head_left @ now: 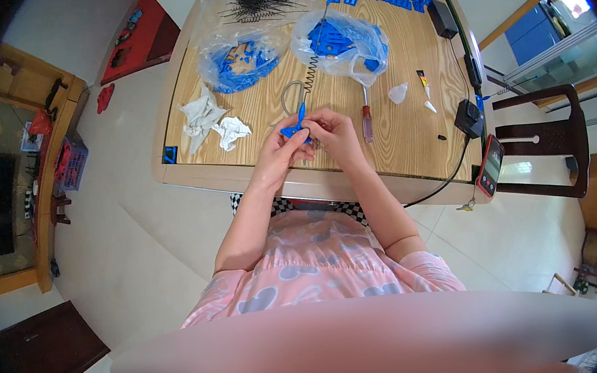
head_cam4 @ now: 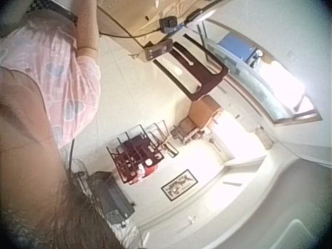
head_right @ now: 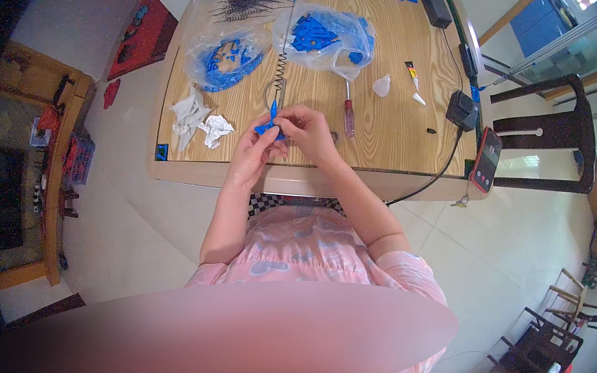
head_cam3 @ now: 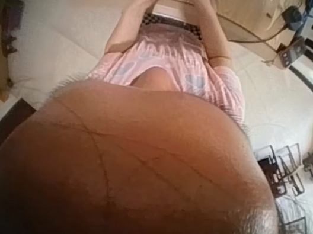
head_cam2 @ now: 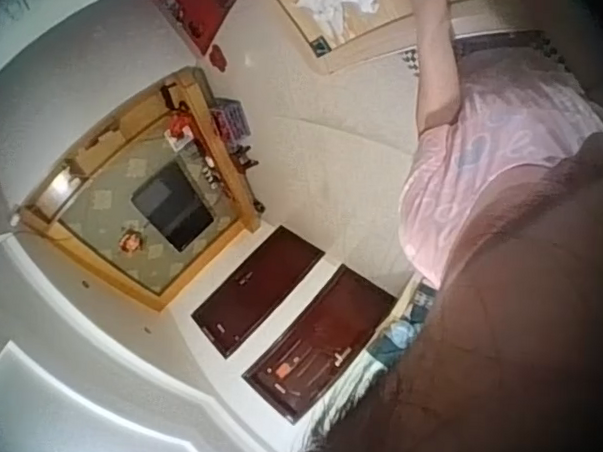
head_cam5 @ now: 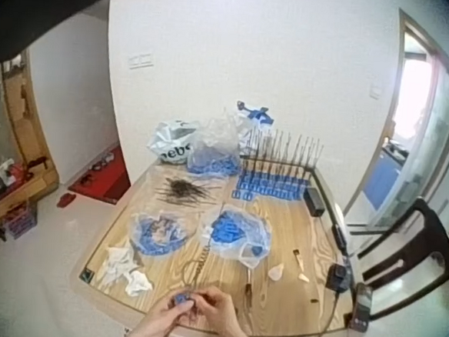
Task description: Manually assemble small blue plastic components with a metal wire and spring.
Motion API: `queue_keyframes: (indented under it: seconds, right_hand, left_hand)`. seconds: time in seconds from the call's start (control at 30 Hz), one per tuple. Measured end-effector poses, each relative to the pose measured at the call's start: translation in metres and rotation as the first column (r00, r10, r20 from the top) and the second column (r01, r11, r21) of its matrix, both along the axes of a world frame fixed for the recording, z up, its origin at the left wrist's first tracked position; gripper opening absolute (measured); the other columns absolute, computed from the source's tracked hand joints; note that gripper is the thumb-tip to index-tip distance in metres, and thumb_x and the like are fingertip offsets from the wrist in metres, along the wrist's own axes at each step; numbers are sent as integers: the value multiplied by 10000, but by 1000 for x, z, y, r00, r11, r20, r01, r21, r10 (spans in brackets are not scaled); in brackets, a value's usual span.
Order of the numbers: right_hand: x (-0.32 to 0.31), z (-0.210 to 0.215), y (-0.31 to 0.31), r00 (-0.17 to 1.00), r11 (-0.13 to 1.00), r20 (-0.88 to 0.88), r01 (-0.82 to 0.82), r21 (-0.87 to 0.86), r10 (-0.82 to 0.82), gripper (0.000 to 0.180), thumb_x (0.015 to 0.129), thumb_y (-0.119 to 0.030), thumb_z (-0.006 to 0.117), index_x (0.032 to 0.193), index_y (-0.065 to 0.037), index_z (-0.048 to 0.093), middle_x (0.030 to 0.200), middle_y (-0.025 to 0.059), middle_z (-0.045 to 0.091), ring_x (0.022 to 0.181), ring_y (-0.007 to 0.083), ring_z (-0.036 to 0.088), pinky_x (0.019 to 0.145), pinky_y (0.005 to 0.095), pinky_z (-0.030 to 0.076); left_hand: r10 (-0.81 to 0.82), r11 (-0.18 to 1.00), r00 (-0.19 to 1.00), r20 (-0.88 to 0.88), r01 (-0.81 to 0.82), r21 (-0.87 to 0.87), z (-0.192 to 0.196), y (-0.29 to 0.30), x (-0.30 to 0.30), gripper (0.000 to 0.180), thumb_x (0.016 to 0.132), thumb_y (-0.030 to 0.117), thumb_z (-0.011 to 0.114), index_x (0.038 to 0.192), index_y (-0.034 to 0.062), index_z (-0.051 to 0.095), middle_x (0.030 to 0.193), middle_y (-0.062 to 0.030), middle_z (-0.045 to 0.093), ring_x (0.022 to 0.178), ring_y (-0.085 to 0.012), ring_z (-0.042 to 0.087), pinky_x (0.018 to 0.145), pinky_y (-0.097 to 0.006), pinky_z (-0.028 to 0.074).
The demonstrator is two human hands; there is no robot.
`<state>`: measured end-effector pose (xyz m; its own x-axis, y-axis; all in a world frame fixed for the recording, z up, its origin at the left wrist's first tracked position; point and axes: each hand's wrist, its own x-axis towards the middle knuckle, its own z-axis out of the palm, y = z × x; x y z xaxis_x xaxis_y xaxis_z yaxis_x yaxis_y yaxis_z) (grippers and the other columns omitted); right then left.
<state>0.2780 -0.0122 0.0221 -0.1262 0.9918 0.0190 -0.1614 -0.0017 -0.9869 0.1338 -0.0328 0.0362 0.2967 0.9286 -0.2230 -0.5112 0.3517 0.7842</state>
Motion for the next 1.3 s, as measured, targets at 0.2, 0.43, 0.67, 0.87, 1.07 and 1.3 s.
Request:
queue_keyframes:
  seconds: [0.2,0.43,0.67,0.87,1.07,1.3]
  right_hand:
    - [-1,3,-2,1000,999,-22,3,-47,-4,88,821,-58,612,861,21,612,753,32,611,669,72,553,594,211,460]
    - [0,2,-1,996,995,-85,-24,-100,15,101,822,-68,610,866,23,614,750,34,614,662,69,547,559,216,442]
    - [1,-2,2,997,993,-71,-34,-117,25,130,825,-88,604,889,23,626,759,35,615,695,70,545,601,220,441]
    - [-2,0,3,995,994,-91,-38,-103,29,132,819,-91,612,882,24,628,776,24,616,723,81,555,653,218,442]
    - [-2,0,4,998,992,-44,-43,-119,38,147,823,-104,612,886,27,628,778,18,613,736,75,547,670,219,437]
    - [-2,2,2,995,985,-61,-85,-151,76,160,824,-116,618,897,26,631,791,16,611,738,76,544,668,216,432]
  left_hand:
    - [-39,999,997,-60,41,32,-1,-6,2,399,853,95,571,1210,35,404,898,-76,572,672,-138,554,587,-242,456]
    - [69,996,988,-137,-61,62,-6,-7,10,450,800,49,638,1188,7,415,812,-47,566,643,-88,544,545,-228,457]
    - [203,964,913,-354,-121,239,-10,-8,16,416,762,51,687,1104,2,456,745,-10,562,602,-52,530,523,-183,430]
    - [256,953,875,-411,-157,260,-8,-9,16,395,752,61,700,1069,17,468,735,1,563,618,-48,524,528,-191,424]
    - [319,928,813,-488,-162,337,-14,-8,15,365,734,58,716,1007,35,474,768,-4,571,678,-50,530,581,-198,433]
    - [319,928,800,-508,-154,340,-9,-10,14,407,703,115,760,943,23,445,761,-22,576,668,-58,550,570,-189,445]
